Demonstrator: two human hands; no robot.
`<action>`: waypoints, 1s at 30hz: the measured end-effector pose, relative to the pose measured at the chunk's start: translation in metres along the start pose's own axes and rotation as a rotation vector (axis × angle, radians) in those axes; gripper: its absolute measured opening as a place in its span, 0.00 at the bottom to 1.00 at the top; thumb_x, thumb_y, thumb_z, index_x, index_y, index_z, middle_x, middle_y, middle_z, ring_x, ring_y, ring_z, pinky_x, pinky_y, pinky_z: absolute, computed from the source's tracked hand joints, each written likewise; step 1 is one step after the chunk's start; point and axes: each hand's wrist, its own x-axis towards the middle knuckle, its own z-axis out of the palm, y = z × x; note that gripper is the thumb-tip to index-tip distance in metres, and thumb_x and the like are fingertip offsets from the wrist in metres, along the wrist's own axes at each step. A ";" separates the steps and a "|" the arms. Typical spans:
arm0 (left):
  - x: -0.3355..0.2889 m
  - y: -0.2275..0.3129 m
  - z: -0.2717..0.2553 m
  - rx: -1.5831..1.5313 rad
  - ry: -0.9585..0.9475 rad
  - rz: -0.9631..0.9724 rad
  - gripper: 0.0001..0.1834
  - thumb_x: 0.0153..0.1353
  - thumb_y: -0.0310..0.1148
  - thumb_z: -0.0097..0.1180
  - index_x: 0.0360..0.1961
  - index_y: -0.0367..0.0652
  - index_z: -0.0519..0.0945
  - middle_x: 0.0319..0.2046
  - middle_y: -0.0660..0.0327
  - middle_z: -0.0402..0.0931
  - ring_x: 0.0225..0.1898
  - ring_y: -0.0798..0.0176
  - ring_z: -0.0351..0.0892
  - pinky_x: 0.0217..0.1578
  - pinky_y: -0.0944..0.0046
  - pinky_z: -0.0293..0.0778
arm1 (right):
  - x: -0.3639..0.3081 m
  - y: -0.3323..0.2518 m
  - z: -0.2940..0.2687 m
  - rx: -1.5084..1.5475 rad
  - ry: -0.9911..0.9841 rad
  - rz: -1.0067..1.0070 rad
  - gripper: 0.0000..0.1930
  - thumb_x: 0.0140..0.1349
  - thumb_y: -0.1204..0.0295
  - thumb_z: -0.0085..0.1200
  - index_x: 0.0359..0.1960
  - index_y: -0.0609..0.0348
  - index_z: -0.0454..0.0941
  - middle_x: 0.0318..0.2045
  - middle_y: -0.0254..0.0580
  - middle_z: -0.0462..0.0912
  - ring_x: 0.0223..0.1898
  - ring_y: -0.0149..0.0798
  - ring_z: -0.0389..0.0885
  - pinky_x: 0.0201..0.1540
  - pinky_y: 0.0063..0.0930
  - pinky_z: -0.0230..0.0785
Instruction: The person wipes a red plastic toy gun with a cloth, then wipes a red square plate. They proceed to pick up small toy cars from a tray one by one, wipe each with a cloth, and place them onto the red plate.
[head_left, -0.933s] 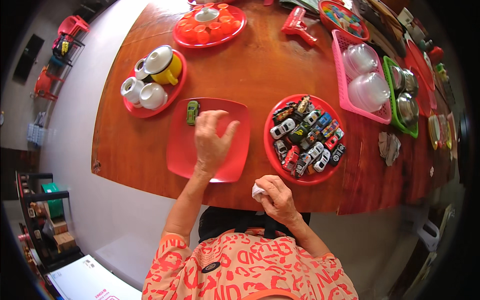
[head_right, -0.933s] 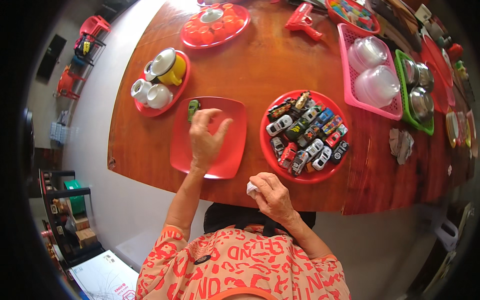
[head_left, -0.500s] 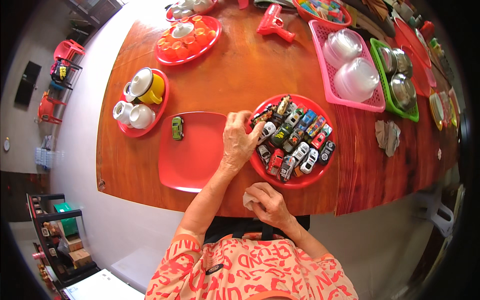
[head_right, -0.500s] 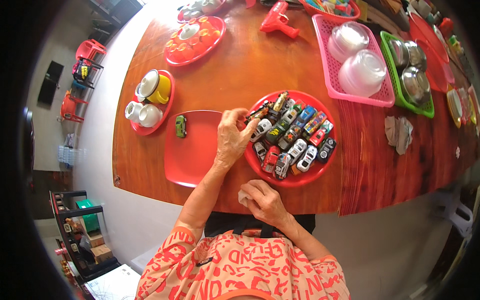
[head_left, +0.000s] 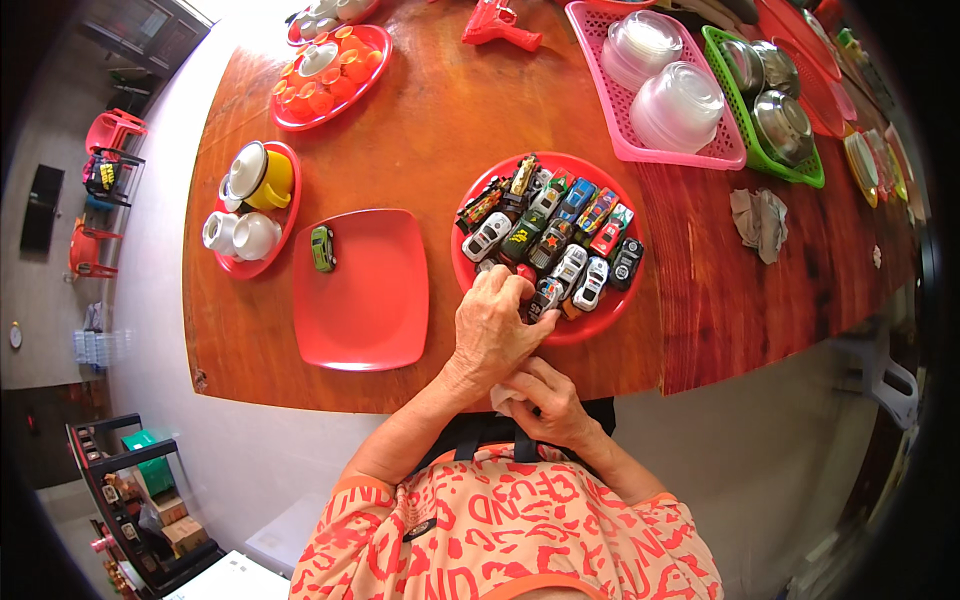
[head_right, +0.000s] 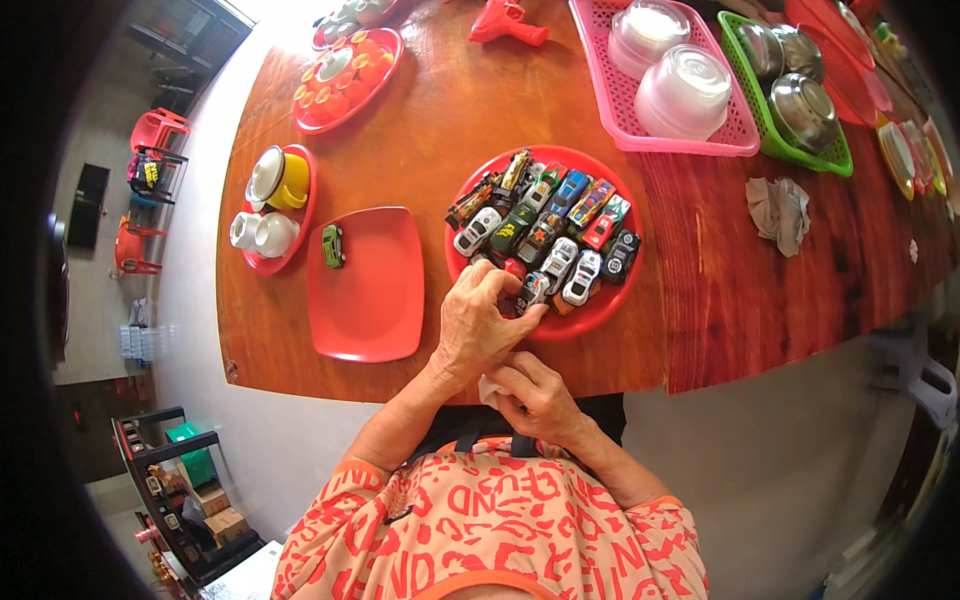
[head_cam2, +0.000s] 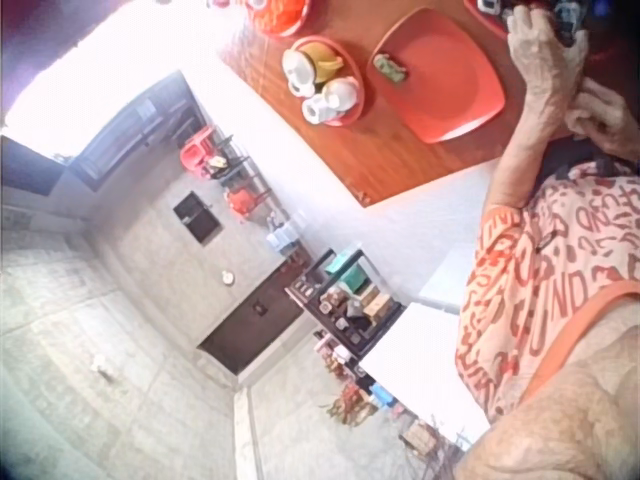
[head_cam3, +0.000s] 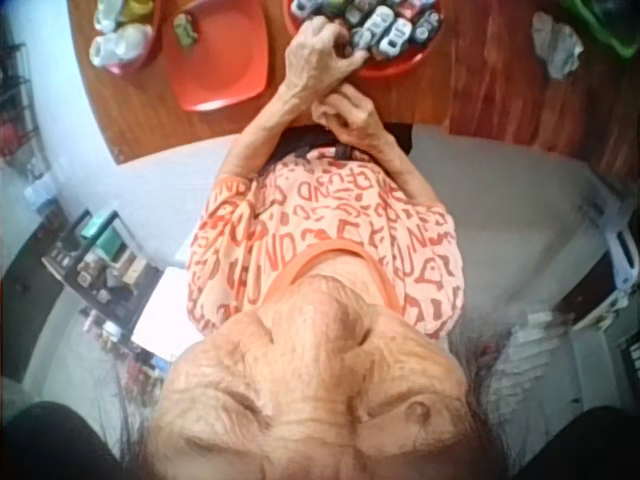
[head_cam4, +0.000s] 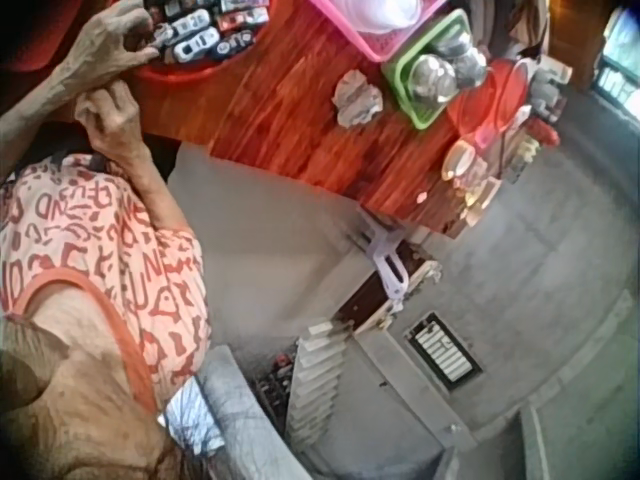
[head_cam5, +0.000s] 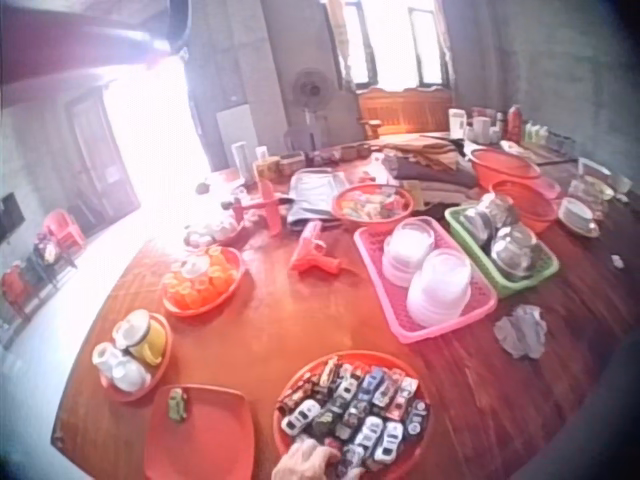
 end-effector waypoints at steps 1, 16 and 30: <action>-0.002 0.001 0.000 -0.029 0.007 -0.023 0.19 0.40 0.38 0.72 0.28 0.41 0.76 0.28 0.58 0.71 0.35 0.54 0.74 0.36 0.56 0.73 | -0.003 -0.001 -0.002 0.007 0.014 0.014 0.16 0.47 0.87 0.55 0.41 0.65 0.76 0.37 0.50 0.77 0.37 0.51 0.80 0.38 0.36 0.75; -0.052 0.003 -0.027 -1.632 0.018 -0.532 0.15 0.66 0.28 0.52 0.52 0.39 0.67 0.43 0.60 0.76 0.43 0.68 0.78 0.45 0.65 0.77 | 0.044 -0.047 -0.024 0.014 0.489 -0.112 0.14 0.54 0.81 0.59 0.44 0.64 0.76 0.40 0.47 0.77 0.41 0.42 0.78 0.44 0.31 0.72; -0.091 0.027 -0.073 -1.611 -0.178 -0.340 0.35 0.66 0.29 0.50 0.71 0.40 0.50 0.55 0.61 0.66 0.55 0.69 0.68 0.53 0.68 0.68 | 0.052 -0.070 -0.006 0.131 0.286 0.068 0.12 0.55 0.83 0.57 0.41 0.60 0.80 0.39 0.39 0.77 0.41 0.35 0.77 0.45 0.26 0.70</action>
